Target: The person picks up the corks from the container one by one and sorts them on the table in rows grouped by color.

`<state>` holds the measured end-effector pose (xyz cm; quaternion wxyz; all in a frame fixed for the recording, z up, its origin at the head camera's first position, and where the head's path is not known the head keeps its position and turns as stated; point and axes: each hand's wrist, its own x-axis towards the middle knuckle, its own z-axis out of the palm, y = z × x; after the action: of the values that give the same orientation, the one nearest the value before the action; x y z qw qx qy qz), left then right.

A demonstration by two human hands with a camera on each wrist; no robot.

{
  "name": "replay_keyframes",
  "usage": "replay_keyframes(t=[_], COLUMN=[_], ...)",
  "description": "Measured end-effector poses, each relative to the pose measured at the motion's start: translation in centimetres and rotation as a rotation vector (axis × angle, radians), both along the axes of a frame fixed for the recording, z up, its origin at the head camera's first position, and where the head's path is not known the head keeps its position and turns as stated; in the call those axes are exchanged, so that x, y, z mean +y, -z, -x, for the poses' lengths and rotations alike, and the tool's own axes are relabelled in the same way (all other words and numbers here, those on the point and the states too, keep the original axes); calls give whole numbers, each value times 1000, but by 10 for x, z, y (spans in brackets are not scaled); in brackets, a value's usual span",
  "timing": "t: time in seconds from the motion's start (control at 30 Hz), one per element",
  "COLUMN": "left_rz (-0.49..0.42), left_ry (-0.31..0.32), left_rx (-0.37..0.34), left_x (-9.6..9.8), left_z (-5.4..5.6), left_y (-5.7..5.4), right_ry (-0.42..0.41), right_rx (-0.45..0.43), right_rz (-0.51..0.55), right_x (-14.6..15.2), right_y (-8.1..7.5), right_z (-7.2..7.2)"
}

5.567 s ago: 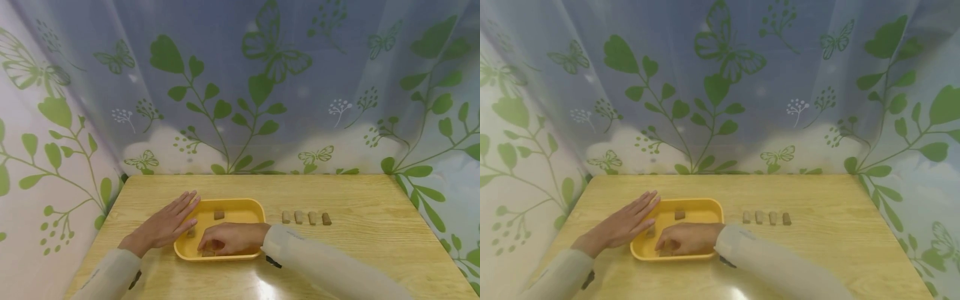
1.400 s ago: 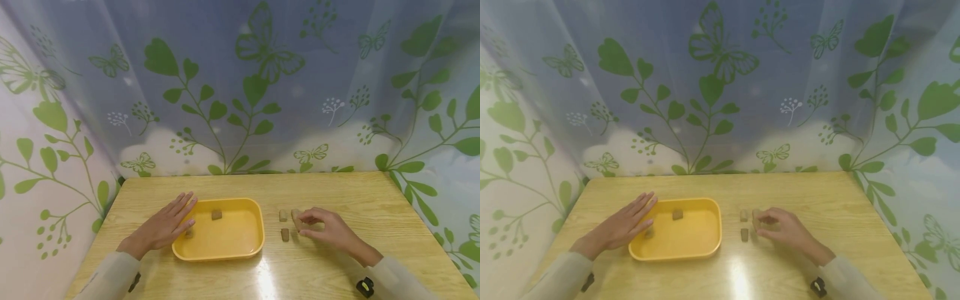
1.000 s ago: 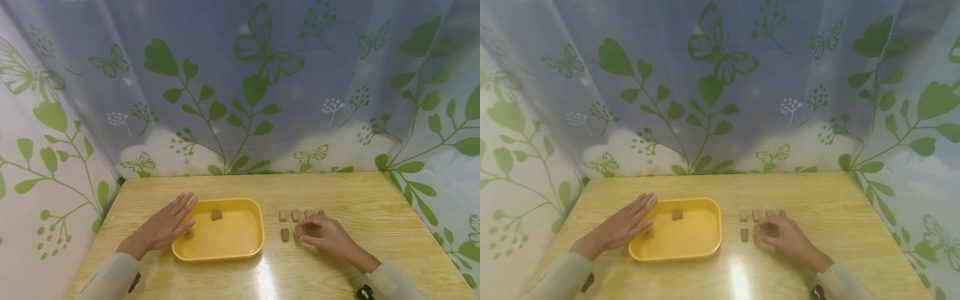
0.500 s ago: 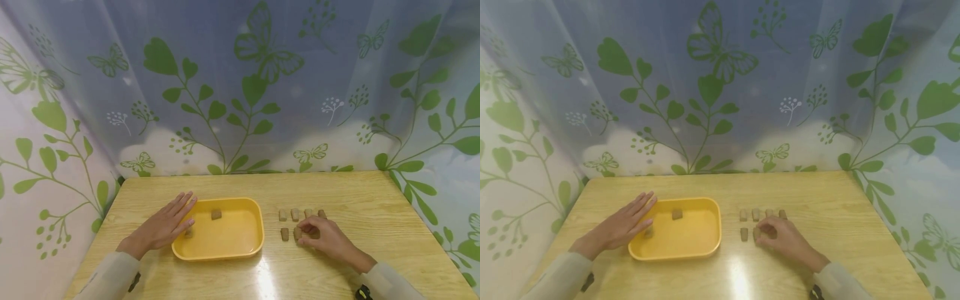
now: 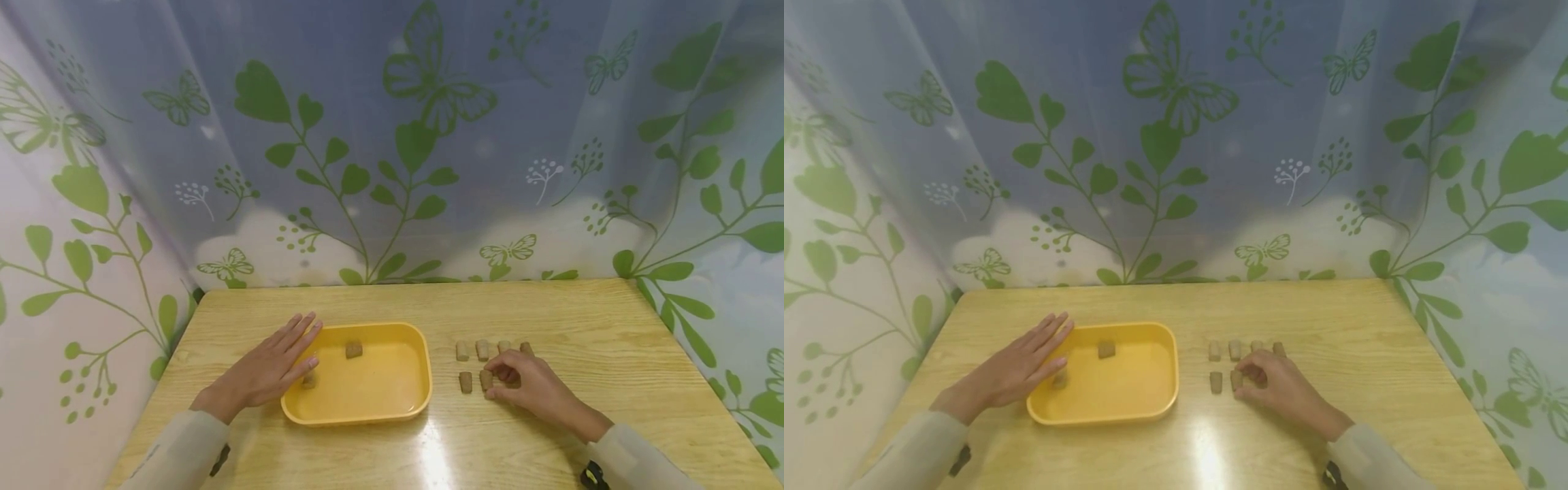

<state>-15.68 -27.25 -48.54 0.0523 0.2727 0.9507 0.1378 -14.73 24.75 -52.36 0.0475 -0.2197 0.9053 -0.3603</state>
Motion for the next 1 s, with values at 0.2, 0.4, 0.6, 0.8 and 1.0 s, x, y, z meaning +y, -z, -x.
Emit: replay_keyframes(t=[0.2, 0.4, 0.6, 0.8, 1.0], left_rz=[6, 5, 6, 10, 6], left_ry=[-3, -5, -3, 1, 6], left_rx=[-5, -7, -4, 4, 13], left_x=[1, 0, 0, 0, 1], left_z=[0, 0, 0, 0, 0], left_y=[-1, -1, -1, -1, -1], right_ry=[-17, -35, -39, -29, -16], right_rx=[7, 14, 23, 18, 15], right_rz=[-10, -9, -8, -2, 27], right_x=[1, 3, 3, 3, 2], right_y=[1, 1, 0, 0, -2], right_z=[2, 1, 0, -1, -3])
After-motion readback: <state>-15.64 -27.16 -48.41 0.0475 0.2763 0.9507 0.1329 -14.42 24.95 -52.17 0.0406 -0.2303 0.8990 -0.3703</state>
